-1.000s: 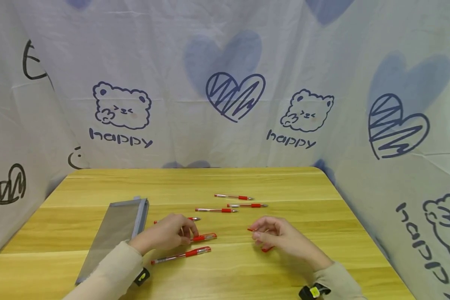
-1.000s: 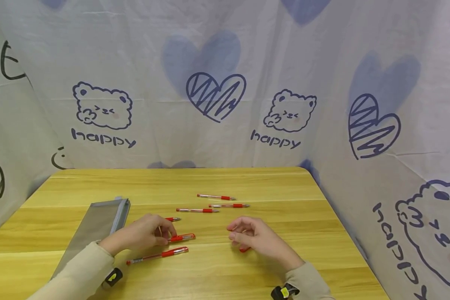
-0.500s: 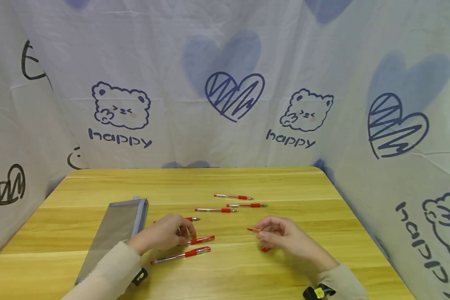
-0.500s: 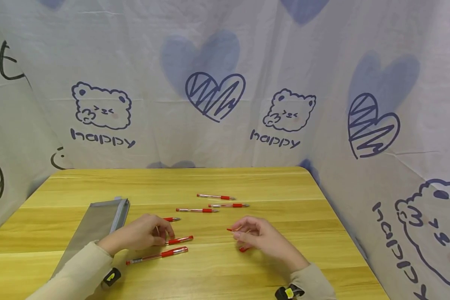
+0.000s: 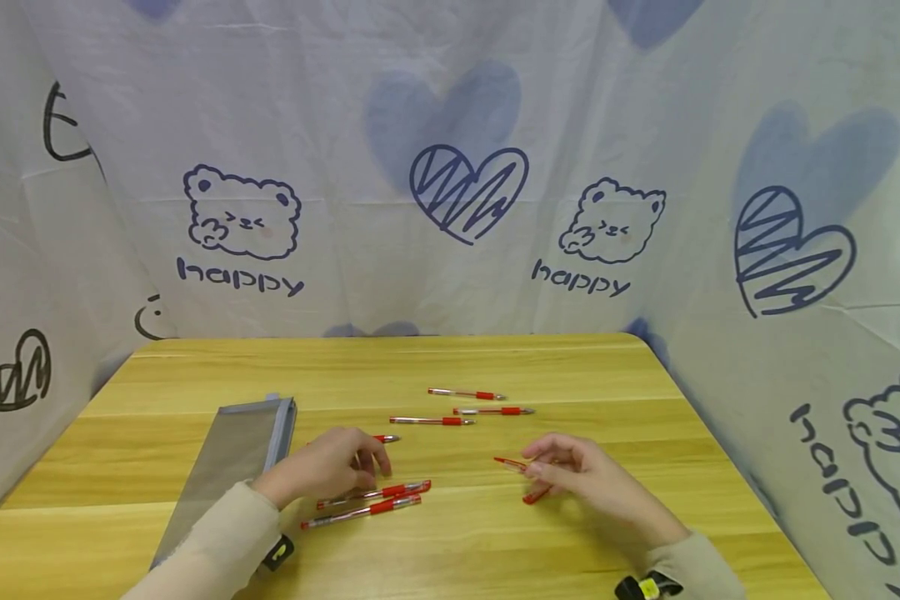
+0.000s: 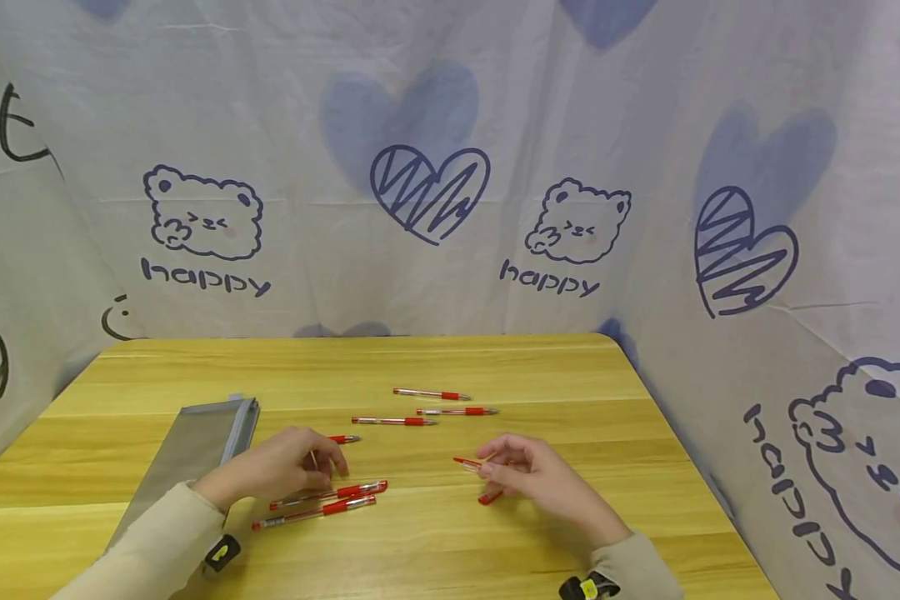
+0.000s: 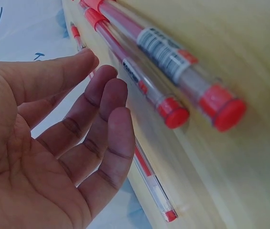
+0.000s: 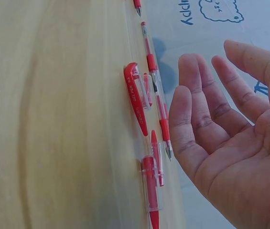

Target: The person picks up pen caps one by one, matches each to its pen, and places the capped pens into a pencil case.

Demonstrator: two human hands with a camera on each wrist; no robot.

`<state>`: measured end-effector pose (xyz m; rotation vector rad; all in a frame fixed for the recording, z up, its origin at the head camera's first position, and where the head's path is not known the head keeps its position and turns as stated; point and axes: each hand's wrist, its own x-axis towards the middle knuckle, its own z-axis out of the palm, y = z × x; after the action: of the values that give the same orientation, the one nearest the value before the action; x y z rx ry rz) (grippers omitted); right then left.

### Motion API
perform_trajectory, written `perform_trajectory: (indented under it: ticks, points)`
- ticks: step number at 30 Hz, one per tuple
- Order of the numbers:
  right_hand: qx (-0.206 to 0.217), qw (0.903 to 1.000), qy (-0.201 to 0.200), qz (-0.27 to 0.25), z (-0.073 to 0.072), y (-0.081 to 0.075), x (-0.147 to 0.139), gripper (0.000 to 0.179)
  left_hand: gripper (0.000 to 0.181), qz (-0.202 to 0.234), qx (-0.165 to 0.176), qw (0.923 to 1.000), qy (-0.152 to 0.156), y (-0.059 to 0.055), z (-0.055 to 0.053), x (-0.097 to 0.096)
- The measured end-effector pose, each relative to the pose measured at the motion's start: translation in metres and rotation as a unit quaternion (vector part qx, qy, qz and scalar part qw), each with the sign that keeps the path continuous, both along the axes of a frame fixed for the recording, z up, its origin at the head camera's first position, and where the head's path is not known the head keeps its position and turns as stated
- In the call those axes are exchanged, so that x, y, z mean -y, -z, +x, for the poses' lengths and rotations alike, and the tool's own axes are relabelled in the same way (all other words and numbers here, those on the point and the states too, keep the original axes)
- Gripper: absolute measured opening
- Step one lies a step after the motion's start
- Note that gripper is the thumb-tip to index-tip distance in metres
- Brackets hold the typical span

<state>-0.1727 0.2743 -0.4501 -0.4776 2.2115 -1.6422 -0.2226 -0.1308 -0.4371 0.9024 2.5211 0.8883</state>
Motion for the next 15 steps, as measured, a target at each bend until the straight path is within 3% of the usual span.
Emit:
perform_trajectory:
  ticks: [9,15]
  points:
    - [-0.012,0.9994,0.021,0.024,0.0023,0.0011,-0.0037,0.044,0.014,0.003,0.003,1.0,0.003,-0.0029,-0.0015,0.0015]
    - [-0.017,0.9996,0.021,0.014,0.0044,0.0009,-0.0073,0.045,0.016,0.003,0.0,1.0,0.001,-0.0051,-0.0031,0.0023]
